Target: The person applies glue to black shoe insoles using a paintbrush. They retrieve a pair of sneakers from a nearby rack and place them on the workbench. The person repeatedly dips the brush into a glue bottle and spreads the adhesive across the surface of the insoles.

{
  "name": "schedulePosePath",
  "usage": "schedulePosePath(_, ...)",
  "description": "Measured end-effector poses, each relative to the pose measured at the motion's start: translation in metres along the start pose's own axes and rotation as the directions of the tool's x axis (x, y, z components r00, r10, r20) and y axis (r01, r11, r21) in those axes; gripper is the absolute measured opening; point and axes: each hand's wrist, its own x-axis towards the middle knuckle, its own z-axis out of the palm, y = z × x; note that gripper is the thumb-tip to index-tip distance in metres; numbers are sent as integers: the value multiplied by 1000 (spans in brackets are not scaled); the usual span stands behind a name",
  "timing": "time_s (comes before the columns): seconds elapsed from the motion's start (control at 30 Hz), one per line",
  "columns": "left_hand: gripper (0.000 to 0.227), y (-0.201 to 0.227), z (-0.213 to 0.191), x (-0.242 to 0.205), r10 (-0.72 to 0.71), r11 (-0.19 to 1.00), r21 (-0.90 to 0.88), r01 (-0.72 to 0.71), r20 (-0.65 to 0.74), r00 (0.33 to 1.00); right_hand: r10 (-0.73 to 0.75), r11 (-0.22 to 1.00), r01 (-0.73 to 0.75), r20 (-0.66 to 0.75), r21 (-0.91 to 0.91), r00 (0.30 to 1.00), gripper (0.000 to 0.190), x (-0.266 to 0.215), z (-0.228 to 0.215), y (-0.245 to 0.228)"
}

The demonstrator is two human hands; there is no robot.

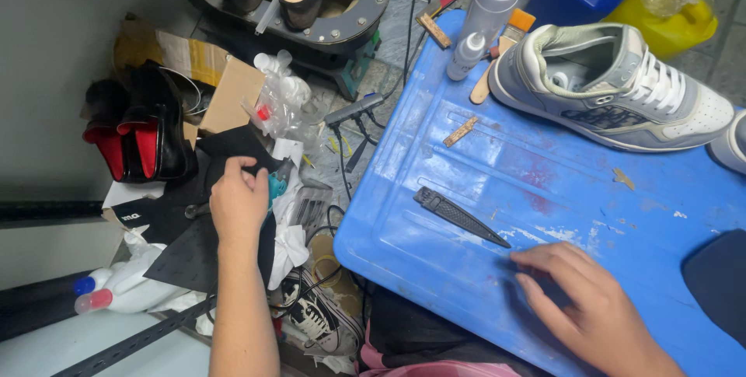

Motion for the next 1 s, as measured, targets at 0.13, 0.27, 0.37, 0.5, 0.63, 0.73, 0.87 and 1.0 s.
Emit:
schedulePosePath(0.13,17,88,-16,-8,292,889,-317,-329,-159,943,-81,992,73,-72,-99,994,24,31,-3,-12)
schedulePosePath(0.27,12,171,-16,-15,501,719,-511,-471,-89,861,-127,966,93,-133,-240,983,21,63,-19,-23)
schedulePosePath(0.37,12,215,-3,-16,545,690,-567,-450,-3,839,-192,932,116,-198,-343,961,22,89,-48,-27)
schedulePosePath(0.5,14,246,21,-18,618,685,-491,-538,1,786,-150,935,50,-263,-352,953,20,153,-100,-4)
schedulePosePath(0.63,23,254,38,0,559,762,-417,-495,40,828,3,939,-28,-72,-344,997,30,258,-117,54)
schedulePosePath(0.73,31,254,42,37,543,733,-493,-468,12,839,250,899,-159,181,-408,951,41,307,-111,94)
schedulePosePath(0.87,57,265,64,74,716,422,-688,-590,-146,683,373,913,-264,374,-311,849,52,334,-92,124)
schedulePosePath(1.0,63,273,88,96,775,354,-786,-506,-56,629,456,887,-340,477,-311,752,56,344,-83,119)
